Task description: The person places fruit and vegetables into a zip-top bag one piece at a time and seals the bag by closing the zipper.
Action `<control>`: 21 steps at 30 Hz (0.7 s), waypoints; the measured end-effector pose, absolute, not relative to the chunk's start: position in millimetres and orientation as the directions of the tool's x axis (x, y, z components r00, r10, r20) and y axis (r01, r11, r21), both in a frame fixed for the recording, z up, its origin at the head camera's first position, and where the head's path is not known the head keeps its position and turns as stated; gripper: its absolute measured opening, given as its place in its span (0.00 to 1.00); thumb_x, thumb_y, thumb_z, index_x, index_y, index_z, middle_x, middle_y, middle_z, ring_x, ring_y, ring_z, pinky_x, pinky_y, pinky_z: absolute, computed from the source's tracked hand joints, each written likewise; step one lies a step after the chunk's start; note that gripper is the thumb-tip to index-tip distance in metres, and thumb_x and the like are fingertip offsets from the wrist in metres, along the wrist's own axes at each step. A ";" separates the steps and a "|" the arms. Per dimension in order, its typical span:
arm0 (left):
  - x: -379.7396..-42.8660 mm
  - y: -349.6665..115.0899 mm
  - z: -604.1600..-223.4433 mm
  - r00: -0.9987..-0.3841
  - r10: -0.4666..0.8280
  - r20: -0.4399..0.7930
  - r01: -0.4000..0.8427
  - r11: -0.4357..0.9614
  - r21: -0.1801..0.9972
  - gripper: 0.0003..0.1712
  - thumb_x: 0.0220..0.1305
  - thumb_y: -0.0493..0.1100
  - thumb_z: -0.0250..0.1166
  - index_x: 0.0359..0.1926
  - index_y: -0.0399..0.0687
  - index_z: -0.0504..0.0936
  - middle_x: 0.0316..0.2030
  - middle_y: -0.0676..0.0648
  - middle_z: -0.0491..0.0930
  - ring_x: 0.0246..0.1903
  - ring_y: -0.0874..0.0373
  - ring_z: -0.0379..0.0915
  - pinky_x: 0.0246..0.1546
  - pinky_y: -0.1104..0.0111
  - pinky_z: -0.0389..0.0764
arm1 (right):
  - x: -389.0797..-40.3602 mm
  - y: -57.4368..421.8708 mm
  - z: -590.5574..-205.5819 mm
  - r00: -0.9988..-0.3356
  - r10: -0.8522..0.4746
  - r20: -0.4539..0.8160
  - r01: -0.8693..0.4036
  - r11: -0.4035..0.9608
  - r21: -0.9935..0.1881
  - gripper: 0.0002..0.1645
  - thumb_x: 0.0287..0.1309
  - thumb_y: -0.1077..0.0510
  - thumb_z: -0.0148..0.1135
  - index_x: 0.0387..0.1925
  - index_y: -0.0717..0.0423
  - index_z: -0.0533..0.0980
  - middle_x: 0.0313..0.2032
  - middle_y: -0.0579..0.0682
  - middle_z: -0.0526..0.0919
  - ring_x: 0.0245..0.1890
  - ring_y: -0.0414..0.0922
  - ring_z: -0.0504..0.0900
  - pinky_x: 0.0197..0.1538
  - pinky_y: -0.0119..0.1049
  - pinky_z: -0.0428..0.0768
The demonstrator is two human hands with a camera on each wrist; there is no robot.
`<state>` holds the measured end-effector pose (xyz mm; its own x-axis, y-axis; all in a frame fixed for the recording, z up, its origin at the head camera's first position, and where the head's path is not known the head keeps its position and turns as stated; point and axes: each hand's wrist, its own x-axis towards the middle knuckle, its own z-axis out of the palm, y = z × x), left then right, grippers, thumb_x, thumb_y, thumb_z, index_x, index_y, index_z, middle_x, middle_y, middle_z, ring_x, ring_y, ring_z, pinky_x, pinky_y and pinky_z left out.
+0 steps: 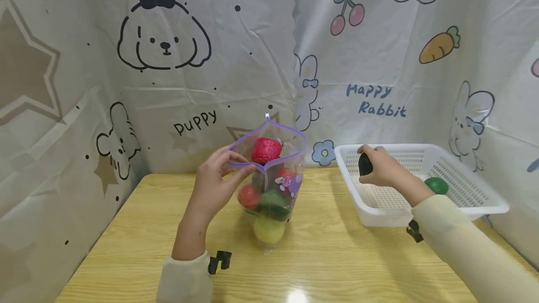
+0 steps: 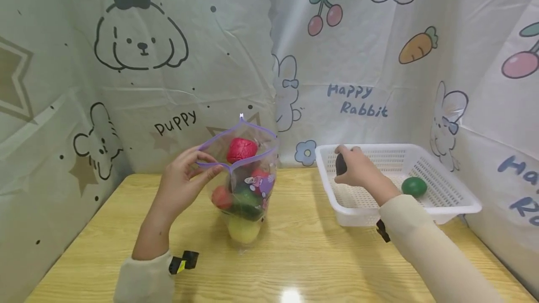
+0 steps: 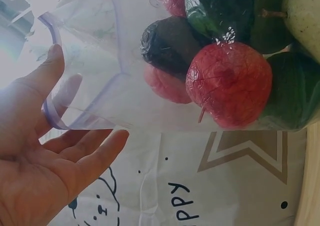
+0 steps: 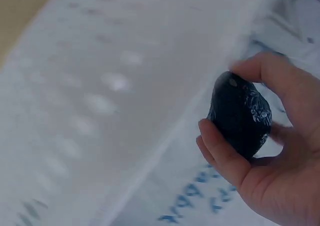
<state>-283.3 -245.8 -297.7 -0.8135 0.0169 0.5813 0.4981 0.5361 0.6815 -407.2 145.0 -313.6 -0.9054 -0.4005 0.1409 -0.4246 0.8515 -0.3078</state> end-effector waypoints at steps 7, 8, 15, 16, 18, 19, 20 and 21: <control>-282.9 -249.8 -293.1 -0.823 0.016 0.568 0.477 0.562 0.675 0.18 0.62 0.47 0.74 0.48 0.42 0.83 0.54 0.46 0.80 0.60 0.50 0.76 0.55 0.54 0.82 | -381.5 104.7 -236.2 -0.894 -0.330 0.303 -0.438 0.788 -0.434 0.54 0.49 0.61 0.73 0.69 0.70 0.50 0.58 0.74 0.67 0.53 0.68 0.74 0.54 0.63 0.78; -282.7 -249.7 -292.7 -0.824 0.018 0.567 0.476 0.565 0.674 0.19 0.62 0.47 0.74 0.49 0.42 0.83 0.55 0.46 0.80 0.60 0.50 0.75 0.55 0.54 0.82 | -376.8 97.4 -227.7 -0.885 -0.327 0.331 -0.452 0.773 -0.444 0.54 0.49 0.61 0.72 0.70 0.69 0.51 0.59 0.73 0.66 0.53 0.67 0.74 0.54 0.62 0.78; -281.6 -246.3 -293.3 -0.820 0.039 0.571 0.491 0.561 0.667 0.35 0.62 0.47 0.73 0.67 0.39 0.75 0.68 0.41 0.71 0.65 0.46 0.72 0.55 0.55 0.82 | -349.2 43.0 -197.1 -0.756 -0.376 0.536 -0.635 0.622 -0.459 0.50 0.48 0.61 0.73 0.71 0.65 0.60 0.64 0.66 0.65 0.57 0.58 0.72 0.53 0.54 0.83; -281.5 -245.6 -293.8 -0.821 0.041 0.570 0.491 0.560 0.667 0.37 0.62 0.47 0.73 0.69 0.39 0.73 0.69 0.41 0.70 0.66 0.45 0.71 0.55 0.55 0.82 | -345.6 35.7 -196.8 -0.734 -0.393 0.554 -0.663 0.591 -0.459 0.50 0.49 0.62 0.74 0.71 0.65 0.61 0.64 0.65 0.65 0.57 0.57 0.73 0.51 0.51 0.85; -281.0 -244.2 -294.7 -0.824 0.043 0.565 0.490 0.553 0.673 0.39 0.62 0.47 0.73 0.71 0.38 0.71 0.70 0.41 0.70 0.66 0.44 0.71 0.54 0.55 0.82 | -339.2 22.9 -198.2 -0.697 -0.434 0.571 -0.709 0.536 -0.459 0.51 0.49 0.62 0.76 0.73 0.63 0.62 0.65 0.64 0.66 0.57 0.55 0.75 0.47 0.45 0.87; -280.4 -243.8 -295.2 -0.825 0.043 0.563 0.489 0.553 0.674 0.40 0.62 0.47 0.73 0.71 0.38 0.70 0.70 0.40 0.70 0.66 0.44 0.71 0.54 0.54 0.82 | -336.4 17.5 -199.6 -0.679 -0.456 0.575 -0.728 0.518 -0.450 0.51 0.49 0.62 0.77 0.73 0.63 0.62 0.65 0.63 0.66 0.57 0.55 0.76 0.46 0.42 0.87; -280.0 -243.4 -295.6 -0.826 0.043 0.562 0.488 0.553 0.675 0.40 0.62 0.46 0.73 0.71 0.38 0.70 0.70 0.40 0.70 0.66 0.43 0.71 0.54 0.54 0.82 | -334.2 12.8 -201.2 -0.662 -0.478 0.577 -0.745 0.505 -0.437 0.51 0.50 0.62 0.77 0.73 0.62 0.63 0.65 0.63 0.67 0.57 0.55 0.77 0.46 0.41 0.87; -279.5 -243.0 -295.9 -0.826 0.042 0.563 0.488 0.554 0.674 0.40 0.62 0.46 0.74 0.71 0.37 0.70 0.69 0.39 0.70 0.66 0.42 0.71 0.54 0.53 0.82 | -332.4 8.7 -202.8 -0.646 -0.497 0.579 -0.759 0.497 -0.420 0.52 0.50 0.62 0.78 0.74 0.62 0.63 0.66 0.63 0.67 0.57 0.55 0.77 0.46 0.40 0.87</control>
<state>-279.5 -243.0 -295.9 -0.8256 0.0416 0.5627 0.4876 0.5544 0.6744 -332.4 8.7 -202.8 -0.6458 -0.4971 0.5795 -0.7594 0.4971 -0.4199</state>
